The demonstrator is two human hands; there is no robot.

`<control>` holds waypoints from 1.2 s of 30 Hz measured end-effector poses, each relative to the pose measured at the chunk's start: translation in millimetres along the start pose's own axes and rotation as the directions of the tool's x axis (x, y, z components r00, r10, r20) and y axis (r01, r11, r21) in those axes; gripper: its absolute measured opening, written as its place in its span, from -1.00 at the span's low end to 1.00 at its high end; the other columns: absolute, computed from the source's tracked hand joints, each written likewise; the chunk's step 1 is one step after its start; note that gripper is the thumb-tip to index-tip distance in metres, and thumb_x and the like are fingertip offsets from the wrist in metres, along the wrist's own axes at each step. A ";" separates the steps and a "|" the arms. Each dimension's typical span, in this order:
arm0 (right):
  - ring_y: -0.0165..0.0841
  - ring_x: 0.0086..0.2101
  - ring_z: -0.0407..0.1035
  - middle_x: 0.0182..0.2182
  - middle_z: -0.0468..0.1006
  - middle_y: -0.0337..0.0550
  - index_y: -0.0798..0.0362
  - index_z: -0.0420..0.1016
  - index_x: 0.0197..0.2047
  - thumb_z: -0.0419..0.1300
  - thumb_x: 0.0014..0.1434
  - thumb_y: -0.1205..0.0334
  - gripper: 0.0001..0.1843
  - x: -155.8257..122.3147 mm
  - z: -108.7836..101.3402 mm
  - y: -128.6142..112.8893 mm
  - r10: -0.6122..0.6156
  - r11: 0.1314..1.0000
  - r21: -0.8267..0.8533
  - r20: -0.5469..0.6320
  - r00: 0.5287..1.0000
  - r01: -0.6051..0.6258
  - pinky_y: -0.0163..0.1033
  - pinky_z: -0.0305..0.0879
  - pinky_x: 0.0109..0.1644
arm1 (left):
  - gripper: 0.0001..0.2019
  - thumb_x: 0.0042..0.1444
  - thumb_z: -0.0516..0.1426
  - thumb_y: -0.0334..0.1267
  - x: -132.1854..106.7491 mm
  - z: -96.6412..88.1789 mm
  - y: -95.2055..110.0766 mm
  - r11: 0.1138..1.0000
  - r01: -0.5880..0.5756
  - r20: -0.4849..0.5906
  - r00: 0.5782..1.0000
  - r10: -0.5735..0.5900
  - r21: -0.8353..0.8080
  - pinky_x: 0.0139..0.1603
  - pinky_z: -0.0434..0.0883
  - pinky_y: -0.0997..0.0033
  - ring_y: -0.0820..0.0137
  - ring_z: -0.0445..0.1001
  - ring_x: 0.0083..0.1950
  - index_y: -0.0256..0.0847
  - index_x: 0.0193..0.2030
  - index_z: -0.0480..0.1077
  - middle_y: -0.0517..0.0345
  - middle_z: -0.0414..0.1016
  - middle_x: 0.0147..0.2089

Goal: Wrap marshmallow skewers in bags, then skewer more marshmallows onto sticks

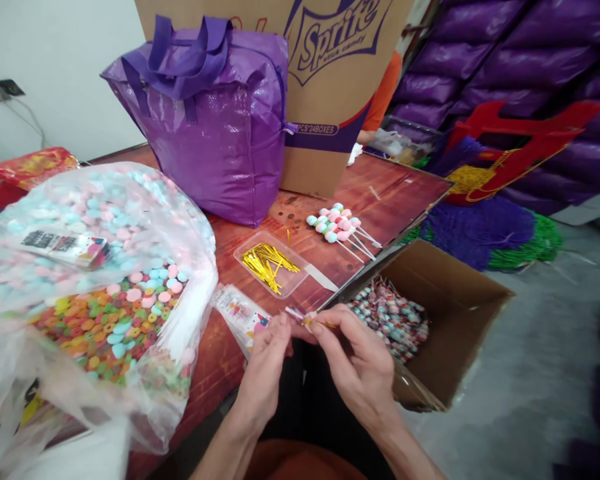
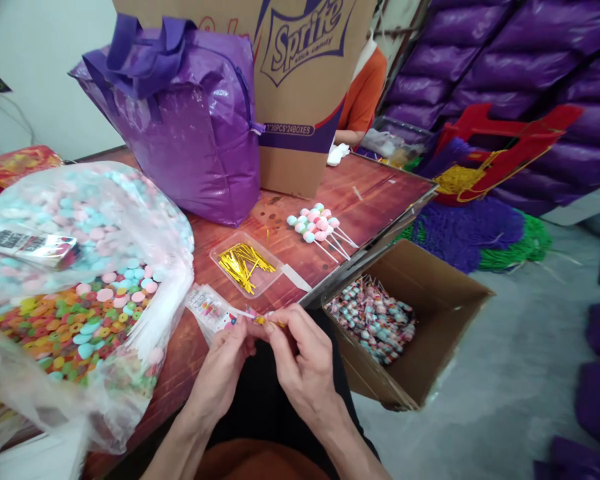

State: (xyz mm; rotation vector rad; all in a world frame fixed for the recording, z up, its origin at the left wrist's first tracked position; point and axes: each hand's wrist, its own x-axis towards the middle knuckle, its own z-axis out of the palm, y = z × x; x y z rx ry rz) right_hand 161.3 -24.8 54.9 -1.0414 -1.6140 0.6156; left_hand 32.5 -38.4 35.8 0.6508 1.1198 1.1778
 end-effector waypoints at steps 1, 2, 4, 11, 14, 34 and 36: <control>-0.45 -0.42 0.35 -0.42 0.44 -0.25 0.05 0.45 -0.28 0.14 0.30 0.48 -0.83 -1.7 -0.3 0.9 -0.020 1.000 -0.019 -0.002 1.000 0.019 -0.36 0.27 -0.33 | -0.54 0.06 0.25 0.19 0.2 -0.5 -1.8 1.000 0.025 -0.019 1.000 -0.024 0.013 -0.18 0.24 0.37 0.40 0.25 -0.30 -0.24 -0.47 0.54 0.13 0.40 -0.40; -0.44 -0.40 0.37 -0.41 0.46 -0.24 0.05 0.46 -0.28 0.15 0.29 0.50 -0.82 -3.1 -0.6 1.5 -0.038 0.999 -0.031 -0.001 0.999 0.038 -0.35 0.29 -0.31 | -0.55 0.00 0.29 0.18 0.4 -0.7 -2.8 0.999 0.053 -0.025 0.998 -0.052 0.007 -0.22 0.22 0.39 0.42 0.22 -0.33 -0.24 -0.46 0.54 0.16 0.38 -0.41; -0.42 -0.38 0.39 -0.39 0.49 -0.22 0.05 0.46 -0.27 0.15 0.28 0.52 -0.81 -5.0 -1.4 1.3 -0.079 0.996 -0.039 0.002 0.997 0.079 -0.33 0.31 -0.27 | -0.57 -0.08 0.35 0.14 0.1 0.0 -2.2 0.992 0.122 -0.005 0.993 -0.122 -0.042 -0.26 0.20 0.41 0.45 0.22 -0.34 -0.26 -0.44 0.54 0.18 0.38 -0.42; -0.41 -0.40 0.42 -0.40 0.52 -0.21 0.05 0.53 -0.27 0.16 0.28 0.47 -0.82 -9.9 -6.8 -2.6 0.005 0.998 0.067 -0.004 1.000 -0.004 -0.34 0.33 -0.32 | -0.64 -0.06 0.38 0.05 -2.0 6.7 10.9 0.949 0.234 0.223 0.957 -0.186 -0.213 -0.18 0.33 0.43 0.45 0.37 -0.32 -0.27 -0.40 0.60 0.10 0.51 -0.39; -0.45 -0.51 0.33 -0.47 0.47 -0.25 0.04 0.58 -0.28 0.15 0.33 0.33 -0.81 -18.5 -6.7 -0.5 0.221 0.956 0.188 0.038 0.975 -0.224 -0.36 0.27 -0.43 | -0.68 -0.04 0.39 -0.03 1.8 10.4 11.3 0.967 0.144 0.199 0.975 -0.103 -0.209 -0.11 0.38 0.42 0.44 0.43 -0.29 -0.27 -0.30 0.63 0.08 0.55 -0.34; -0.58 -0.61 0.02 -0.56 0.29 -0.35 0.10 0.48 -0.39 0.39 0.09 0.00 -0.67 -69.4 -51.2 69.4 0.705 0.679 0.555 -0.311 0.637 -0.481 -0.43 -0.10 -0.60 | -0.79 0.15 0.19 -0.07 26.8 -67.2 6.5 0.616 -0.282 -0.044 0.888 0.459 0.736 -0.10 0.42 0.31 0.27 0.50 -0.22 -0.16 -0.28 0.53 0.10 0.58 -0.28; -0.60 -0.64 0.04 -0.57 0.36 -0.35 0.10 0.47 -0.42 0.49 -0.09 0.01 -0.61 -67.5 -72.9 92.3 0.746 0.644 0.623 -0.383 0.545 -0.444 -0.44 -0.04 -0.61 | -0.78 0.18 0.15 -0.08 29.7 -80.9 4.0 0.495 -0.242 -0.020 0.884 0.466 0.835 -0.11 0.43 0.26 0.24 0.49 -0.20 -0.16 -0.21 0.51 0.06 0.57 -0.23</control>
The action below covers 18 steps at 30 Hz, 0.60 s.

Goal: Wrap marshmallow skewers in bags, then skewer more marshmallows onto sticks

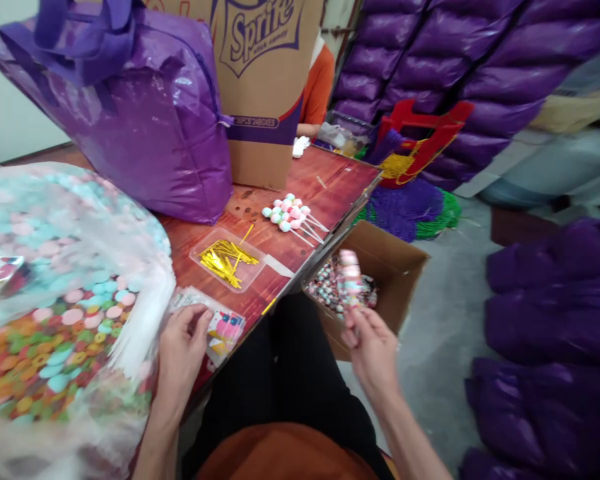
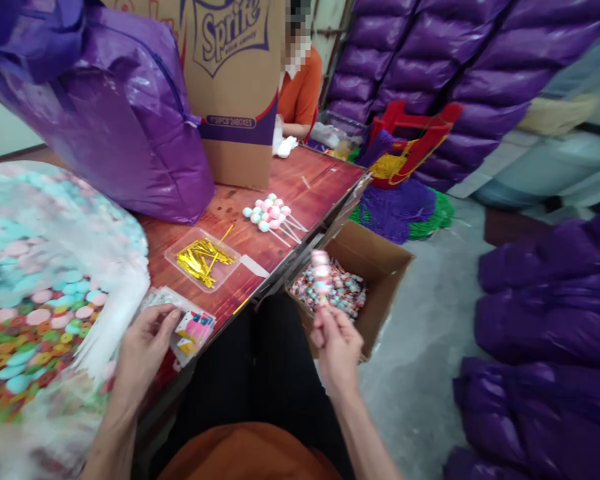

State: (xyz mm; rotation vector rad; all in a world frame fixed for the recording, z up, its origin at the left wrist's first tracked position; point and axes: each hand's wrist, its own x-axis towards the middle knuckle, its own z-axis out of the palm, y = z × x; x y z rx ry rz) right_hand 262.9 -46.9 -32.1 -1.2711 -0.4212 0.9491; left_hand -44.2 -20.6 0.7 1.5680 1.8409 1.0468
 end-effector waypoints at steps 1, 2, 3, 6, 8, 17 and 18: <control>-0.59 -0.64 0.10 -0.52 0.45 -0.30 0.10 0.49 -0.38 0.53 -0.19 0.02 -0.56 12.6 -6.6 0.9 0.054 0.998 0.017 -0.040 0.998 -0.053 -0.44 0.02 -0.62 | -0.79 0.20 0.13 -0.10 0.2 -0.4 -3.3 0.996 -0.024 0.002 1.000 0.024 0.088 -0.09 0.43 0.23 0.22 0.49 -0.18 -0.17 -0.19 0.50 0.03 0.56 -0.20; -0.55 -0.63 0.18 -0.46 0.55 -0.20 0.11 0.49 -0.36 0.56 -0.29 0.01 -0.49 23.7 -11.1 2.4 0.128 0.992 0.021 -0.072 0.989 -0.127 -0.42 0.07 -0.62 | -0.79 0.20 0.13 -0.14 0.2 0.2 -4.5 0.983 -0.054 -0.005 0.998 0.056 0.173 -0.04 0.43 0.18 0.20 0.48 -0.14 -0.18 -0.15 0.49 0.00 0.54 -0.15; -0.51 -0.61 0.26 -0.38 0.62 -0.09 0.11 0.50 -0.33 0.57 -0.33 0.01 -0.45 32.3 -13.1 4.5 0.202 0.979 0.007 -0.065 0.977 -0.202 -0.39 0.14 -0.61 | -0.81 0.20 0.13 -0.16 0.5 1.7 -3.7 0.961 -0.086 -0.009 0.996 0.092 0.262 0.00 0.41 0.14 0.17 0.47 -0.10 -0.18 -0.14 0.47 -0.03 0.51 -0.11; -0.46 -0.60 0.32 -0.32 0.66 0.00 0.12 0.52 -0.22 0.57 -0.35 0.07 -0.39 39.4 -5.2 12.6 0.230 0.971 -0.054 -0.042 0.972 -0.232 -0.37 0.17 -0.61 | -0.87 0.17 0.16 -0.19 2.9 7.6 3.3 0.880 -0.121 0.026 0.992 0.123 0.460 -0.02 0.39 0.11 0.12 0.44 -0.09 -0.19 -0.23 0.42 -0.02 0.48 -0.18; -0.49 -0.62 0.30 -0.36 0.65 -0.06 0.12 0.54 -0.16 0.55 -0.29 0.09 -0.40 30.2 7.9 18.6 0.179 0.980 -0.085 -0.010 0.984 -0.180 -0.38 0.13 -0.62 | -0.90 0.21 0.13 -0.25 5.3 9.1 6.6 0.864 -0.104 0.036 0.994 0.099 0.493 -0.02 0.37 0.14 0.15 0.45 -0.14 -0.17 -0.32 0.40 0.03 0.48 -0.26; -0.39 -0.46 0.39 -0.43 0.58 -0.18 0.08 0.59 -0.15 0.25 0.21 0.11 -0.77 -43.4 63.4 19.4 -0.181 0.857 -0.389 0.387 0.904 0.338 -0.30 0.34 -0.41 | -0.78 0.26 0.09 -0.18 0.9 0.5 12.8 0.999 0.000 -0.058 0.998 0.003 0.052 -0.14 0.35 0.35 0.31 0.46 -0.23 -0.16 -0.30 0.53 0.12 0.55 -0.30; -0.37 -0.43 0.42 -0.41 0.59 -0.17 0.07 0.60 -0.16 0.24 0.23 0.12 -0.78 -51.3 71.0 15.4 -0.168 0.848 -0.381 0.467 0.868 0.369 -0.29 0.37 -0.37 | -0.79 0.25 0.10 -0.19 -1.0 2.3 17.8 1.000 -0.011 -0.071 0.997 0.011 0.004 -0.15 0.35 0.36 0.33 0.46 -0.25 -0.16 -0.32 0.53 0.13 0.53 -0.32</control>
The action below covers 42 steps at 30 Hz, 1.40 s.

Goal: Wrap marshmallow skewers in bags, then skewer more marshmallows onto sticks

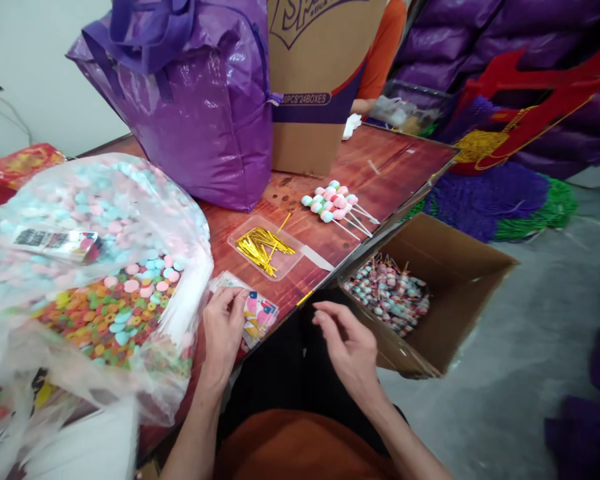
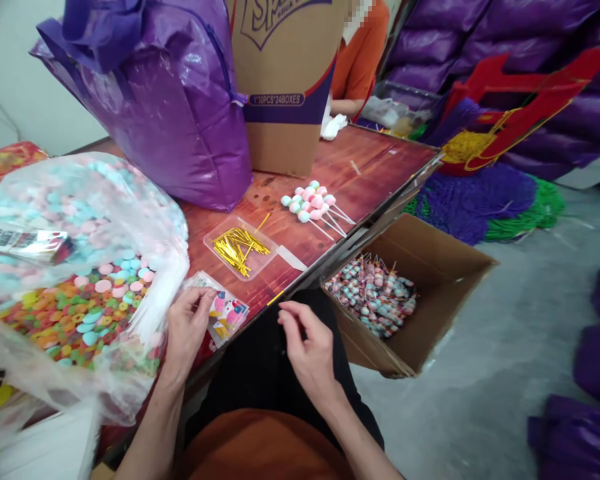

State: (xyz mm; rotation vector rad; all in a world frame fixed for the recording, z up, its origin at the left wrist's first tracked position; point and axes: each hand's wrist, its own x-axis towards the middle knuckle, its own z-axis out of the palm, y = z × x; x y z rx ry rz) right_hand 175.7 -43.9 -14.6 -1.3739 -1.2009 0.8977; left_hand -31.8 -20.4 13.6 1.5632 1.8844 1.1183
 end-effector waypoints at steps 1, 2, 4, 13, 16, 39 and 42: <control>-0.36 -0.41 0.44 -0.40 0.60 -0.16 0.06 0.60 -0.17 0.23 0.24 0.12 -0.79 -1.6 7.3 -9.2 -0.011 1.000 0.020 0.083 0.997 0.009 -0.29 0.38 -0.35 | -0.80 0.24 0.11 -0.20 -2.0 2.4 5.7 0.999 -0.014 -0.015 1.000 0.013 -0.042 -0.16 0.35 0.38 0.34 0.45 -0.26 -0.16 -0.33 0.53 0.14 0.53 -0.33; -0.36 -0.40 0.45 -0.38 0.61 -0.16 0.07 0.60 -0.18 0.23 0.24 0.11 -0.78 -1.9 15.1 -17.8 -0.002 0.998 0.059 0.153 0.988 -0.007 -0.29 0.39 -0.34 | -0.81 0.24 0.12 -0.22 -4.0 5.2 11.7 0.996 -0.034 -0.027 0.999 0.032 -0.080 -0.16 0.35 0.39 0.35 0.45 -0.27 -0.16 -0.34 0.53 0.14 0.52 -0.33; -0.39 -0.44 0.41 -0.37 0.61 -0.16 0.07 0.60 -0.19 0.26 0.22 0.08 -0.76 0.5 30.7 -31.3 0.049 0.983 0.155 0.278 0.959 -0.095 -0.32 0.37 -0.39 | -0.82 0.22 0.14 -0.24 -8.0 11.1 22.9 0.986 -0.068 -0.024 0.998 0.065 -0.153 -0.16 0.36 0.40 0.35 0.46 -0.27 -0.16 -0.35 0.54 0.13 0.51 -0.33; -0.50 -0.56 0.12 -0.59 0.31 -0.36 0.08 0.44 -0.48 0.35 0.13 0.07 -0.70 16.5 43.0 -36.8 0.142 0.921 0.325 0.234 0.962 -0.215 -0.37 0.13 -0.48 | -0.59 0.14 0.23 0.07 -39.1 15.9 35.1 0.779 0.300 0.142 0.953 -0.267 -0.551 -0.40 0.24 0.47 0.48 0.25 -0.48 -0.24 -0.52 0.50 0.22 0.31 -0.56; -0.48 -0.54 0.18 -0.57 0.35 -0.34 0.07 0.41 -0.49 0.32 0.16 0.10 -0.70 16.5 37.1 -43.1 0.112 0.939 0.294 0.224 0.968 -0.177 -0.36 0.18 -0.45 | -0.53 0.02 0.29 0.18 -42.6 21.9 38.8 0.340 0.645 0.546 0.762 -0.348 -0.684 -0.52 0.14 0.55 0.58 0.18 -0.53 -0.30 -0.39 0.53 0.22 0.35 -0.51; -0.47 -0.54 0.03 -0.60 0.12 -0.34 0.02 0.15 -0.57 0.15 0.29 0.02 -0.53 27.9 17.0 -36.3 0.009 0.991 0.128 0.293 0.956 -0.049 -0.32 0.01 -0.48 | -0.66 -0.26 0.49 -0.26 -8.8 34.0 51.5 0.168 0.405 0.283 0.829 -0.482 -0.899 -0.42 0.34 0.58 0.61 0.34 -0.50 -0.28 -0.44 0.43 0.34 0.45 -0.50; -0.47 -0.54 0.01 -0.60 0.09 -0.35 0.02 0.14 -0.57 0.16 0.28 0.01 -0.53 30.7 15.5 -32.7 0.031 0.992 0.114 0.232 0.972 -0.059 -0.33 0.00 -0.48 | -0.63 -0.22 0.48 -0.20 -7.4 38.0 55.6 0.219 0.369 0.225 0.842 -0.490 -0.903 -0.29 0.42 0.51 0.54 0.44 -0.40 -0.25 -0.35 0.44 0.31 0.51 -0.41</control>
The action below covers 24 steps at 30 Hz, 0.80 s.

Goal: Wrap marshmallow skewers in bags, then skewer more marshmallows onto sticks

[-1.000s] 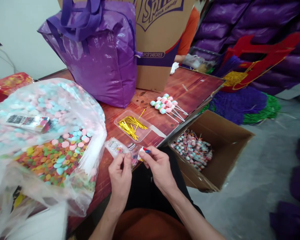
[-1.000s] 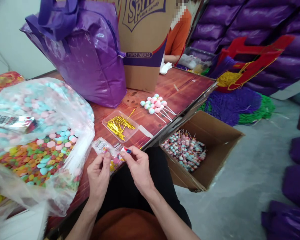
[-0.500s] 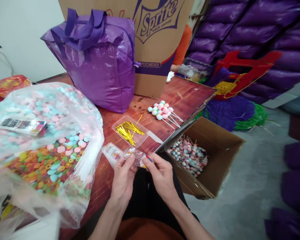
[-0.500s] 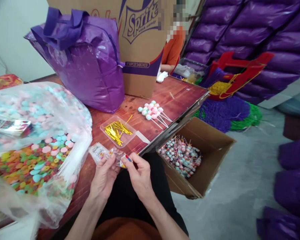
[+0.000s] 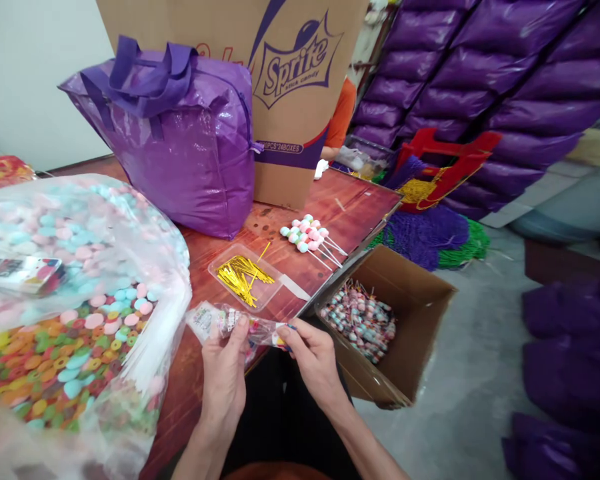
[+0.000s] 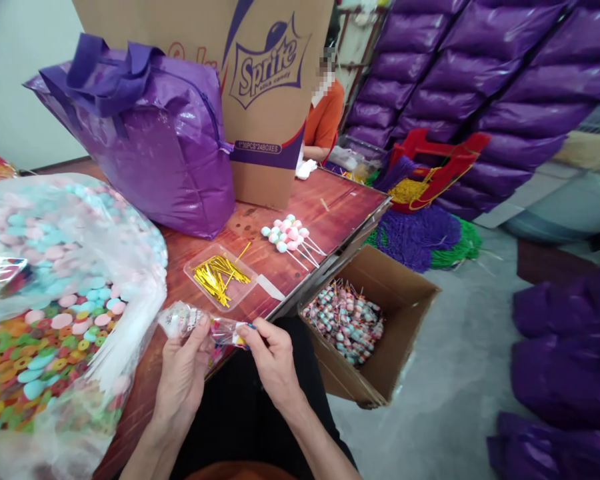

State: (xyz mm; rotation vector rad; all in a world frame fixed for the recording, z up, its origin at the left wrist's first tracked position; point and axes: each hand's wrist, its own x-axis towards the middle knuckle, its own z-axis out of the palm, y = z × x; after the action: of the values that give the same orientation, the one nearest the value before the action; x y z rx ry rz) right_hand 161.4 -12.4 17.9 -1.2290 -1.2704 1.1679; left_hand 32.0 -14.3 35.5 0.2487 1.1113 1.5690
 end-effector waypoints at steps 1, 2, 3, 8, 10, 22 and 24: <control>-0.47 -0.54 0.01 -0.60 0.08 -0.36 0.02 0.13 -0.58 0.16 0.28 0.01 -0.52 1.4 -0.6 1.0 -0.002 1.000 -0.010 -0.028 1.000 0.002 -0.33 -0.01 -0.49 | -0.62 -0.21 0.48 -0.19 0.1 1.9 -1.2 1.000 -0.004 -0.016 1.000 0.004 0.003 -0.28 0.42 0.50 0.53 0.46 -0.39 -0.24 -0.33 0.44 0.30 0.52 -0.38; -0.47 -0.54 0.01 -0.61 0.08 -0.36 0.02 0.12 -0.59 0.15 0.29 0.00 -0.51 3.5 -1.5 2.1 -0.010 1.000 -0.023 -0.053 0.999 0.009 -0.33 -0.01 -0.49 | -0.61 -0.21 0.48 -0.18 0.6 3.5 -2.4 1.000 -0.005 -0.036 0.999 0.005 0.001 -0.30 0.42 0.51 0.54 0.45 -0.40 -0.24 -0.33 0.43 0.30 0.51 -0.39; -0.47 -0.55 0.02 -0.61 0.09 -0.36 0.02 0.13 -0.59 0.14 0.29 0.00 -0.51 6.6 -3.2 3.3 -0.025 0.999 -0.037 -0.074 0.997 0.022 -0.33 0.00 -0.48 | -0.62 -0.21 0.48 -0.17 1.8 4.8 -3.3 1.000 -0.008 -0.054 0.998 0.008 -0.006 -0.32 0.41 0.53 0.55 0.43 -0.42 -0.24 -0.33 0.43 0.30 0.50 -0.41; -0.43 -0.54 0.14 -0.61 0.23 -0.34 0.04 0.31 -0.54 0.09 0.35 0.01 -0.55 44.8 -27.9 13.1 -0.173 0.954 -0.277 -0.209 0.963 0.111 -0.32 0.08 -0.43 | -0.61 -0.27 0.50 -0.17 15.8 7.4 -0.8 0.991 -0.081 -0.128 0.990 0.067 -0.103 -0.32 0.41 0.58 0.57 0.44 -0.41 -0.26 -0.36 0.46 0.31 0.50 -0.41; -0.38 -0.48 0.22 -0.55 0.33 -0.28 0.04 0.39 -0.45 0.09 0.36 0.06 -0.64 71.2 -42.8 18.9 -0.292 0.852 -0.501 -0.213 0.932 0.152 -0.29 0.13 -0.36 | -0.61 -0.27 0.50 -0.17 21.1 7.8 2.4 0.988 -0.091 -0.132 0.988 0.074 -0.121 -0.27 0.44 0.55 0.54 0.49 -0.36 -0.26 -0.34 0.48 0.28 0.54 -0.37; -0.13 -0.22 0.40 -0.20 0.60 0.14 0.16 0.54 -0.18 0.12 0.27 0.33 -0.82 164.3 -64.9 49.4 -0.312 0.291 -0.957 -0.090 0.946 0.005 -0.15 0.17 -0.17 | -0.58 -0.18 0.46 -0.06 32.8 1.5 2.6 0.987 -0.086 -0.130 0.989 0.069 -0.133 -0.30 0.43 0.50 0.53 0.48 -0.38 -0.23 -0.32 0.41 0.29 0.51 -0.40; -0.18 -0.25 0.41 -0.23 0.60 0.07 0.14 0.53 -0.23 0.08 0.27 0.33 -0.81 154.1 -61.3 46.5 -0.347 0.396 -0.918 -0.117 0.930 0.033 -0.18 0.19 -0.20 | -0.57 -0.19 0.46 -0.06 34.6 0.6 2.0 0.983 -0.122 -0.167 0.981 0.099 -0.134 -0.28 0.43 0.49 0.55 0.47 -0.39 -0.23 -0.34 0.39 0.31 0.49 -0.40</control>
State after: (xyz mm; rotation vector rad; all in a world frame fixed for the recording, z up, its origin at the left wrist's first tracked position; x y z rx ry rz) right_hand 223.9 143.3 -21.0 -1.8633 -1.8259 -0.0434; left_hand 19.4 15.8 23.7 0.0898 1.1172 1.7853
